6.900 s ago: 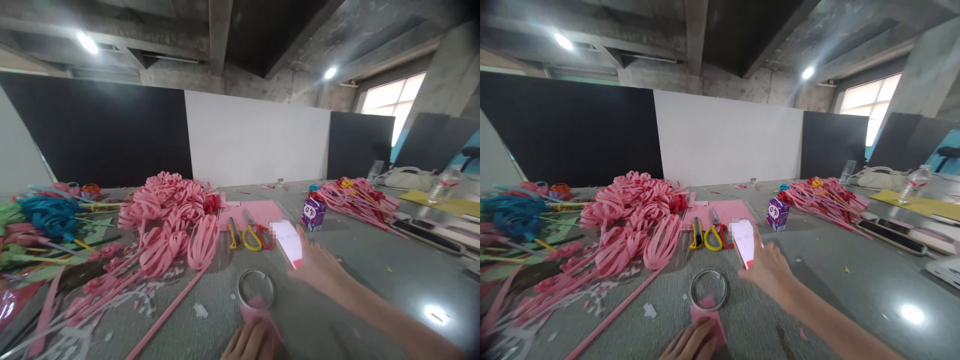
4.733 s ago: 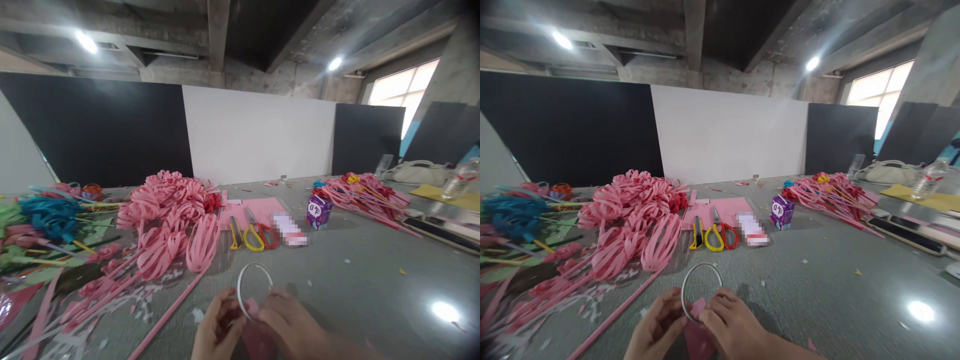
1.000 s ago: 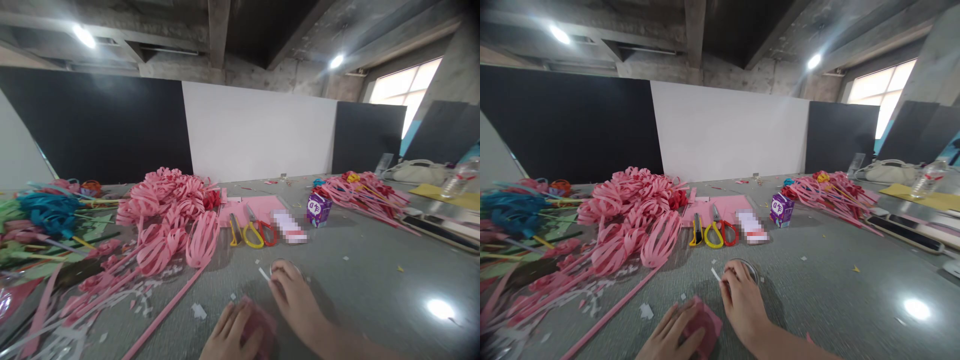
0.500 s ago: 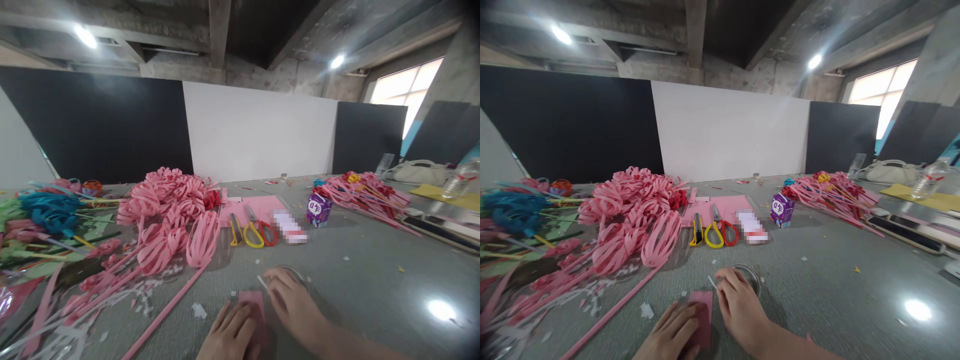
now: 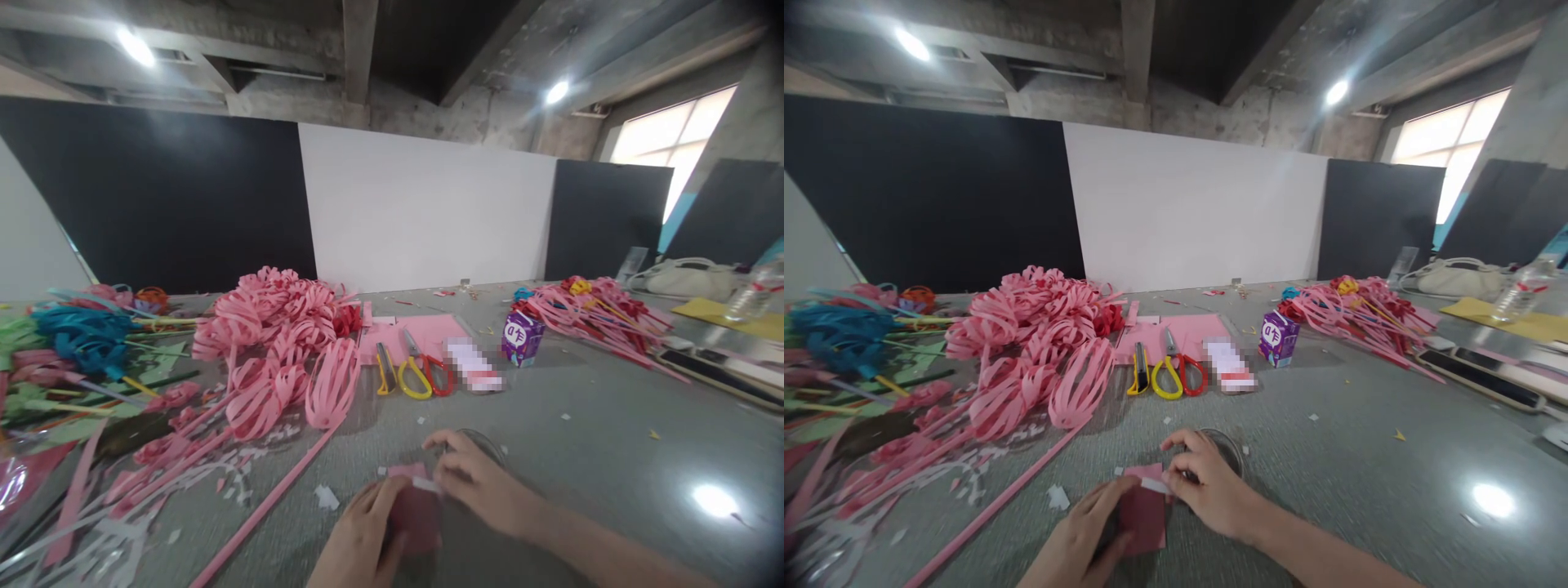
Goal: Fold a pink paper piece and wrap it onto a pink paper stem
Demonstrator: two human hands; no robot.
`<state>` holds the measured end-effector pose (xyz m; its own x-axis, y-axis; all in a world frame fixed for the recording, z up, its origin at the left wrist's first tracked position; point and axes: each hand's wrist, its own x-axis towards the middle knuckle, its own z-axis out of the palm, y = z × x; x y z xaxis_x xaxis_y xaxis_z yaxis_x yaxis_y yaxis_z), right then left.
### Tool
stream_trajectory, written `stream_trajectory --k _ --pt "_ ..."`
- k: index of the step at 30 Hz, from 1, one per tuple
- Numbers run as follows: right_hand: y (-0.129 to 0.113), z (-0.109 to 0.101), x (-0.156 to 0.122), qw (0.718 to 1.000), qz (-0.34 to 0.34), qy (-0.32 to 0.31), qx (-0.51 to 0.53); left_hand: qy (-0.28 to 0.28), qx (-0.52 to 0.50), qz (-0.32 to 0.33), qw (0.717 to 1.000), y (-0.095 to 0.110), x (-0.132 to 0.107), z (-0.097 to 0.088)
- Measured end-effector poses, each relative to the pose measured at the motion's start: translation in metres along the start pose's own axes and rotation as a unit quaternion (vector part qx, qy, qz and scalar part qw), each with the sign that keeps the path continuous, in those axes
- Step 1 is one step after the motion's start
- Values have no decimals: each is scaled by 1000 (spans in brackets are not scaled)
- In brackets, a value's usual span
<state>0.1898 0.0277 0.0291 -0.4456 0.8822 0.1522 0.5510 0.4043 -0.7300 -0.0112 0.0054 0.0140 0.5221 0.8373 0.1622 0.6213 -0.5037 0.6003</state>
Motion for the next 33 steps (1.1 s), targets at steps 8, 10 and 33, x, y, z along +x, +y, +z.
stream_trajectory --k 8,10,33 --pt "-18 12 -8 997 -22 -39 -66 -16 -59 -9 998 -2 2 -7" --pt "-21 15 -9 996 -29 -31 -82 -11 -48 -5 999 -2 2 -5" --pt "-19 31 -11 983 -70 -2 -171 32 14 20 999 -3 2 1"
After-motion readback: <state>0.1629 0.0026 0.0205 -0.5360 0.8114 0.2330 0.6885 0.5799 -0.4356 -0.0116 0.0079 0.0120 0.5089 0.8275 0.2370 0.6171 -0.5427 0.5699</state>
